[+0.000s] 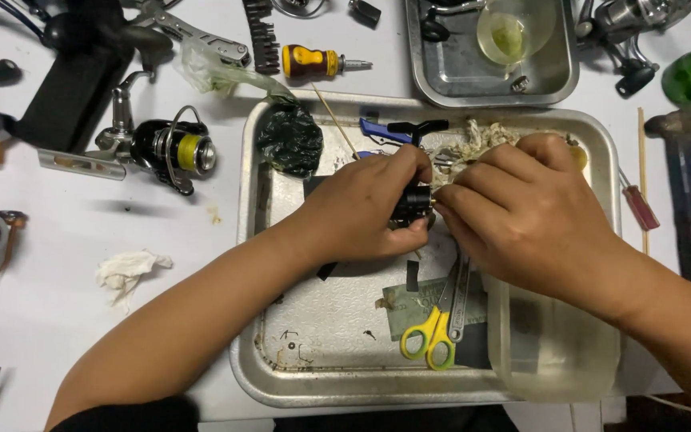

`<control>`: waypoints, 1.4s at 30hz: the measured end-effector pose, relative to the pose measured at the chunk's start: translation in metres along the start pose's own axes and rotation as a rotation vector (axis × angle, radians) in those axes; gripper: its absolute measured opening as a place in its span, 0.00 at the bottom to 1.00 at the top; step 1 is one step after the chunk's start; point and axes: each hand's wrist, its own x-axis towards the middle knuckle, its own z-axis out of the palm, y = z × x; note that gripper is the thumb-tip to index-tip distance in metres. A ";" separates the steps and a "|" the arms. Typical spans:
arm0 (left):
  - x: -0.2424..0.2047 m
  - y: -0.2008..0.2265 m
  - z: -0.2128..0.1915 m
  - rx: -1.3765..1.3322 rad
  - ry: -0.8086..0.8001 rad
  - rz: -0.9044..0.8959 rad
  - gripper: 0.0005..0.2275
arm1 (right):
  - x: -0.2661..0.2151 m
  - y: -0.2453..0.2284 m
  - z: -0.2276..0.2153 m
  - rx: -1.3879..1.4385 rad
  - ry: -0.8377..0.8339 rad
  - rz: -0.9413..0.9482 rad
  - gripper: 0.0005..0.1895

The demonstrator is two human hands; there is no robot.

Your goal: Reassembling the internal components of a fishing reel body using a screwdriver and manual manipulation on a workbench.

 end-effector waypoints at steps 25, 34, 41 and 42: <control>-0.005 -0.019 0.015 0.245 0.099 0.262 0.22 | -0.009 -0.004 0.007 0.183 -0.013 0.017 0.03; 0.002 -0.015 -0.009 -0.193 0.302 -0.014 0.14 | -0.029 0.035 -0.009 0.312 -0.148 0.344 0.10; 0.005 -0.023 -0.013 -0.513 0.442 -0.189 0.13 | -0.019 0.038 0.021 0.196 -0.859 0.413 0.08; 0.005 -0.024 -0.012 -0.509 0.442 -0.189 0.13 | -0.018 0.038 0.023 0.197 -0.856 0.412 0.08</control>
